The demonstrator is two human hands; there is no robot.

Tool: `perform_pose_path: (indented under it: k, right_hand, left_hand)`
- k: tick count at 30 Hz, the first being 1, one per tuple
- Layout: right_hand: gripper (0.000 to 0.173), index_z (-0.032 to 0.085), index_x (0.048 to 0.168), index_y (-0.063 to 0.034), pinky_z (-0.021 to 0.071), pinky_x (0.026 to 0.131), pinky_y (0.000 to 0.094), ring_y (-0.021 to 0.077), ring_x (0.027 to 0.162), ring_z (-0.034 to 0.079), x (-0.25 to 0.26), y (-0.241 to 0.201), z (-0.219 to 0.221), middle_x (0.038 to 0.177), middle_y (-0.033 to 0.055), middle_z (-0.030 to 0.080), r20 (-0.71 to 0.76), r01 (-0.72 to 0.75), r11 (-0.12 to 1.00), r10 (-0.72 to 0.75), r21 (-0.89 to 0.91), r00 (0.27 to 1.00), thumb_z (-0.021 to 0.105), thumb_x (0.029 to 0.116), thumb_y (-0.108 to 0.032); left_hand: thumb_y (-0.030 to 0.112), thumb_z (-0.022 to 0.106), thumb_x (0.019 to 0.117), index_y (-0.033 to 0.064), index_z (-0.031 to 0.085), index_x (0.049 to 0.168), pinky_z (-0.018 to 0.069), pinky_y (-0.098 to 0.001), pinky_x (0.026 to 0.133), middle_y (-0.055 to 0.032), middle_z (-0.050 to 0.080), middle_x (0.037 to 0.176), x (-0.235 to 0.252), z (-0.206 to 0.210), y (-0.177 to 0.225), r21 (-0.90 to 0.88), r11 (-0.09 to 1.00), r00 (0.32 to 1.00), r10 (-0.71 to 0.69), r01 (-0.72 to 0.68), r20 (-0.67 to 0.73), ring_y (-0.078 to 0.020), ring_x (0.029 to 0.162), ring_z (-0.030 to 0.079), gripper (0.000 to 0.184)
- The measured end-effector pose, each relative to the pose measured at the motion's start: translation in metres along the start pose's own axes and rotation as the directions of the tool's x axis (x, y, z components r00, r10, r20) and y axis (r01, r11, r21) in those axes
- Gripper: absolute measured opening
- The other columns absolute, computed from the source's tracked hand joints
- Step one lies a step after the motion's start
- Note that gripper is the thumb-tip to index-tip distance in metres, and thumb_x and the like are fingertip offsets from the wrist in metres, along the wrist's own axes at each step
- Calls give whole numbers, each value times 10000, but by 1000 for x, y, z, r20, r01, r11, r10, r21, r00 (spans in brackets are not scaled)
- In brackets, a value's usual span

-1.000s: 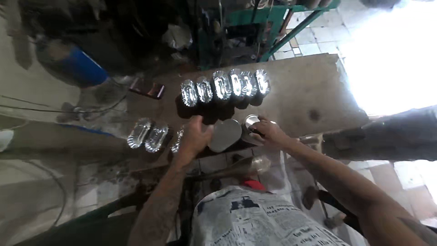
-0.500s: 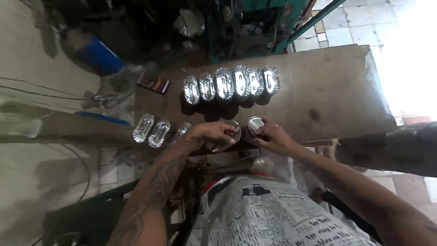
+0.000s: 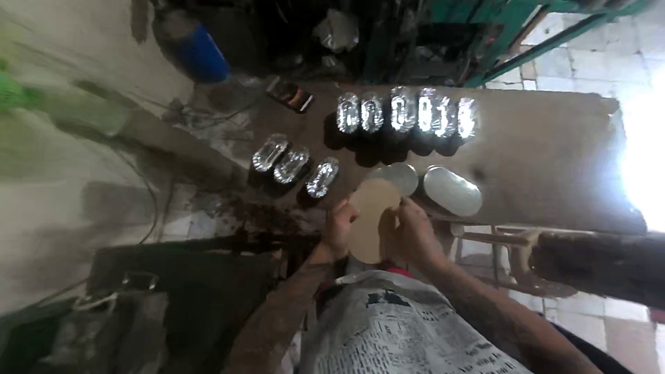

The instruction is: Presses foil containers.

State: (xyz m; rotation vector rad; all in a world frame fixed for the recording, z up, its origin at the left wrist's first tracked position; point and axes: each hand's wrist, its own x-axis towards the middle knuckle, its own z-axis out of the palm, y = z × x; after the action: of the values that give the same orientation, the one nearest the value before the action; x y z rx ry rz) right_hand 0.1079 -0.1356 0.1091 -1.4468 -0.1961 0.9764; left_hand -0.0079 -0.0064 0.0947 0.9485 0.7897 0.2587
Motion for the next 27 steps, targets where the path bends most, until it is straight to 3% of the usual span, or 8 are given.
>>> perform_pose_path:
  k: [4, 7, 10, 13, 16, 19, 23, 27]
  right_hand:
    - [212, 650, 1112, -66, 609, 752, 306, 93, 789, 703, 0, 9, -1, 898, 15, 735, 440, -174, 982, 123, 78, 890, 524, 947, -26]
    - [170, 640, 1091, -41, 610, 730, 311, 101, 765, 700, 8, 29, -15, 882, 23, 732, 439, -176, 984, 167, -22, 883, 536, 960, -8]
    - [310, 627, 1257, 57, 551, 950, 363, 200, 1044, 673, 12, 60, -79, 1146, 151, 692, 433, 175, 709, 201, -683, 879, 558, 984, -72]
    - [425, 560, 1418, 18, 423, 1128, 565, 419, 1331, 538, -1, 88, -144, 1410, 272, 565, 429, 393, 185, 520, -901, 739, 545, 1013, -112]
    - [340, 664, 1325, -52, 479, 1078, 548, 393, 1250, 611, -33, 153, -209, 1307, 206, 662, 397, 397, 127, 552, -909, 733, 584, 1021, -182]
    - [328, 693, 1277, -20, 467, 1093, 511, 372, 1232, 632, -51, 192, -235, 1270, 190, 696, 372, 323, 183, 488, -928, 790, 528, 1054, -194]
    - [399, 586, 1408, 3, 381, 1172, 514, 395, 1364, 530, -44, 147, -192, 1423, 241, 587, 173, 114, 133, 640, -985, 749, 456, 1097, -208]
    - [380, 595, 1386, 21, 374, 1178, 481, 388, 1354, 533, -22, 145, -188, 1406, 253, 591, 338, 279, 196, 647, -940, 684, 474, 1081, -171]
  left_hand:
    - [62, 326, 938, 138, 621, 829, 595, -276, 636, -6, 700, 741, -27, -15, -26, -468, 884, 993, -52, -5, -109, -87, 693, 691, 324]
    - [62, 275, 969, 181, 601, 748, 569, -203, 606, 66, 684, 681, -9, -8, -84, -549, 833, 994, 10, -68, -107, -9, 641, 663, 412]
    - [89, 344, 1078, -42, 593, 1157, 526, -270, 810, -84, 634, 968, 41, -14, -148, 93, 978, 980, -190, 184, 63, -110, 865, 611, 292]
    - [358, 477, 1076, 38, 537, 1437, 446, -540, 1094, -204, 597, 1390, 112, -6, -199, 815, 573, 907, -386, 93, 167, -333, 1291, 577, 486]
    - [510, 520, 1020, 70, 542, 1455, 334, -646, 1142, -204, 553, 1463, 149, 11, -232, 943, 277, 845, -535, 187, -10, -396, 1379, 493, 619]
    - [432, 588, 1013, 26, 632, 1345, 378, -585, 1134, -205, 570, 1441, 137, 14, -213, 909, 280, 788, -611, 309, -80, -374, 1368, 507, 527]
    - [389, 390, 1094, -13, 623, 1324, 408, -637, 1066, -248, 602, 1368, 93, -6, -129, 942, 315, 800, -592, 118, 97, -402, 1296, 558, 518]
    - [475, 380, 1098, -25, 631, 1305, 424, -603, 1077, -268, 630, 1295, 12, -58, -34, 808, 563, 961, -275, 175, -16, -389, 1242, 596, 597]
